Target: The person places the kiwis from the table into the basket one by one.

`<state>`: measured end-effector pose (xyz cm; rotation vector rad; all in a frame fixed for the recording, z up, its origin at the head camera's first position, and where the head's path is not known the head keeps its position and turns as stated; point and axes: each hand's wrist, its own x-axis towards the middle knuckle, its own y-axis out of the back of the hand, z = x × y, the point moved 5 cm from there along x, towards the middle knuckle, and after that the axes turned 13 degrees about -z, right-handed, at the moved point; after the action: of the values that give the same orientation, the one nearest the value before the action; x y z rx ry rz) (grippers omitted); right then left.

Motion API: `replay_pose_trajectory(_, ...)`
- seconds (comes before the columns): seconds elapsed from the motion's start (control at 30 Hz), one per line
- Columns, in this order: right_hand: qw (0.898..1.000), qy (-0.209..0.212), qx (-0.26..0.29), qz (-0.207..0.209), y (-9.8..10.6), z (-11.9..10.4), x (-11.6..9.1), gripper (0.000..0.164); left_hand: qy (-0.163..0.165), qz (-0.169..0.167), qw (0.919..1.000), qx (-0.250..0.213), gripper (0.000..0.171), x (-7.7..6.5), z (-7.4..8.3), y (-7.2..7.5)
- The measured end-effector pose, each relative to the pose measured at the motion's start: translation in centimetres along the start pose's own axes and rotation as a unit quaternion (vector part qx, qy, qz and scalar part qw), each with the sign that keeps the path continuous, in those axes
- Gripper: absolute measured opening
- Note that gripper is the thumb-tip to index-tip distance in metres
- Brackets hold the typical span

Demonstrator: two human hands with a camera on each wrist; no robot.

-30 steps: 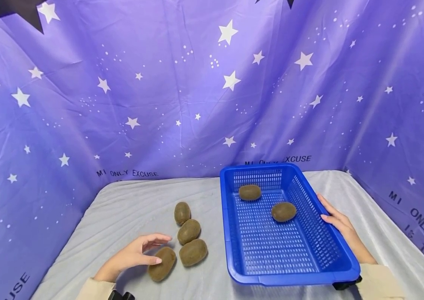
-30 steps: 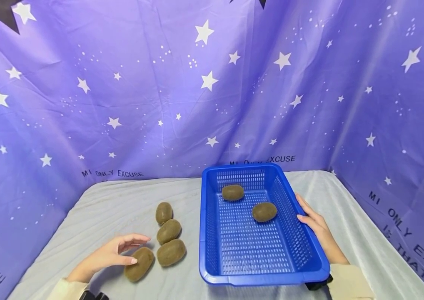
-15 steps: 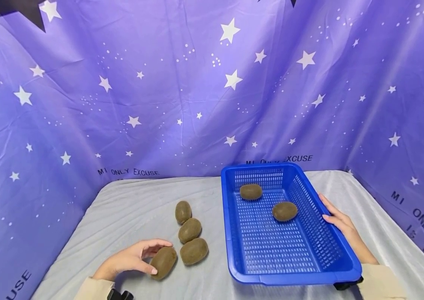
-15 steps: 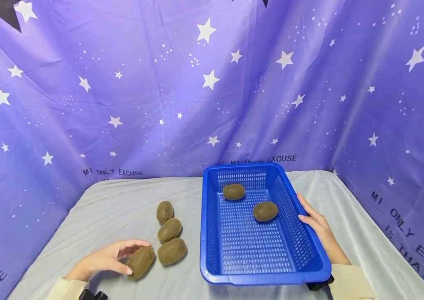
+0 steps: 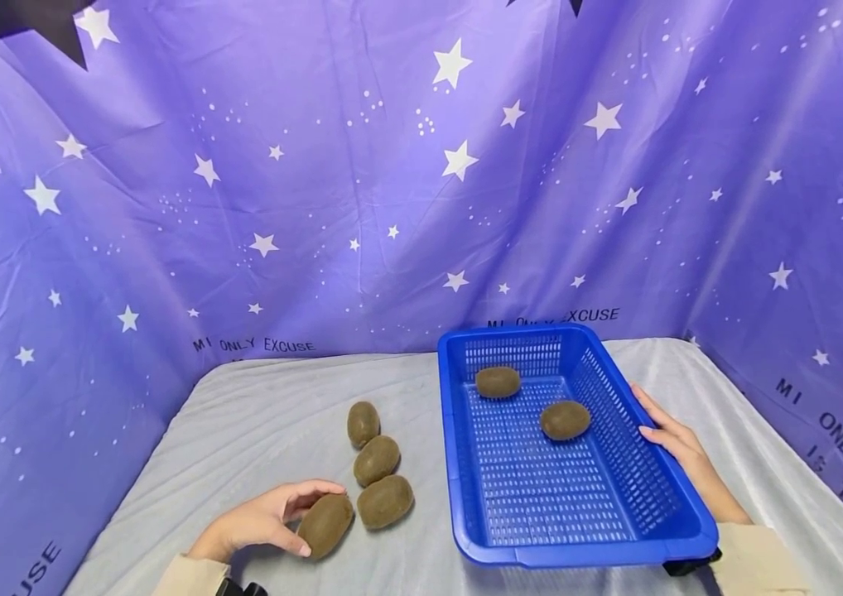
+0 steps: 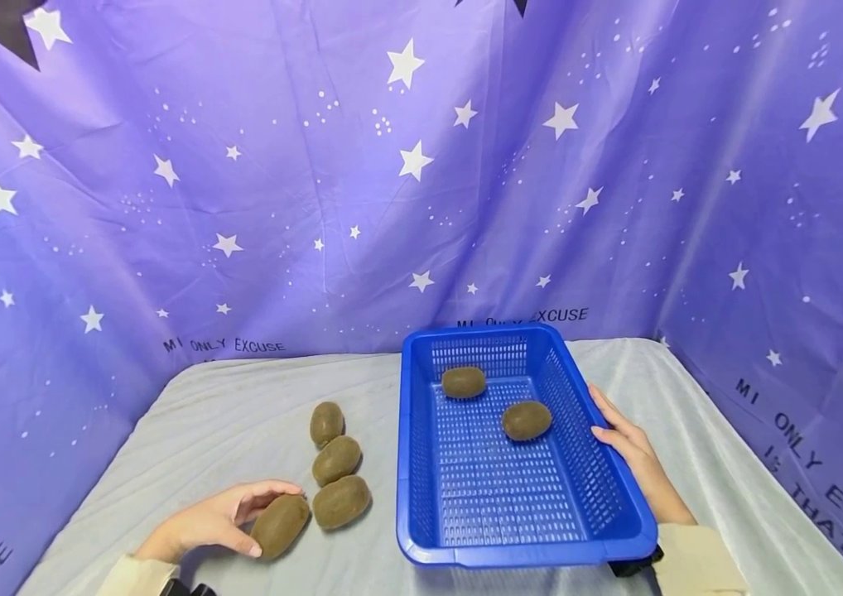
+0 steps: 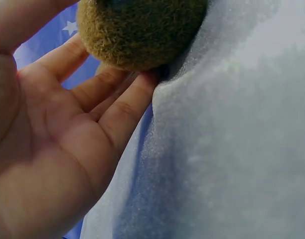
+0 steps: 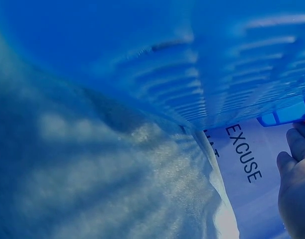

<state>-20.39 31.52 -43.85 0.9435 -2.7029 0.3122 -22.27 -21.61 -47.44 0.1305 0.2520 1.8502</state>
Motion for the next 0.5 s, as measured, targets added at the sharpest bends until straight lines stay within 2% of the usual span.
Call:
replay_pose_trajectory(0.17, 0.999, 0.018, 0.031, -0.017, -0.03, -0.01, 0.06, 0.054, 0.010, 0.013, 0.9998, 0.015, 0.070, 0.22, 0.04, 0.18)
replay_pose_trajectory(0.5, 1.000, -0.005, -0.010, 0.004, 0.18, 0.05, 0.07, 0.055, 0.009, 0.016, 0.9993, 0.031, 0.069, 0.21, 0.64, 0.38)
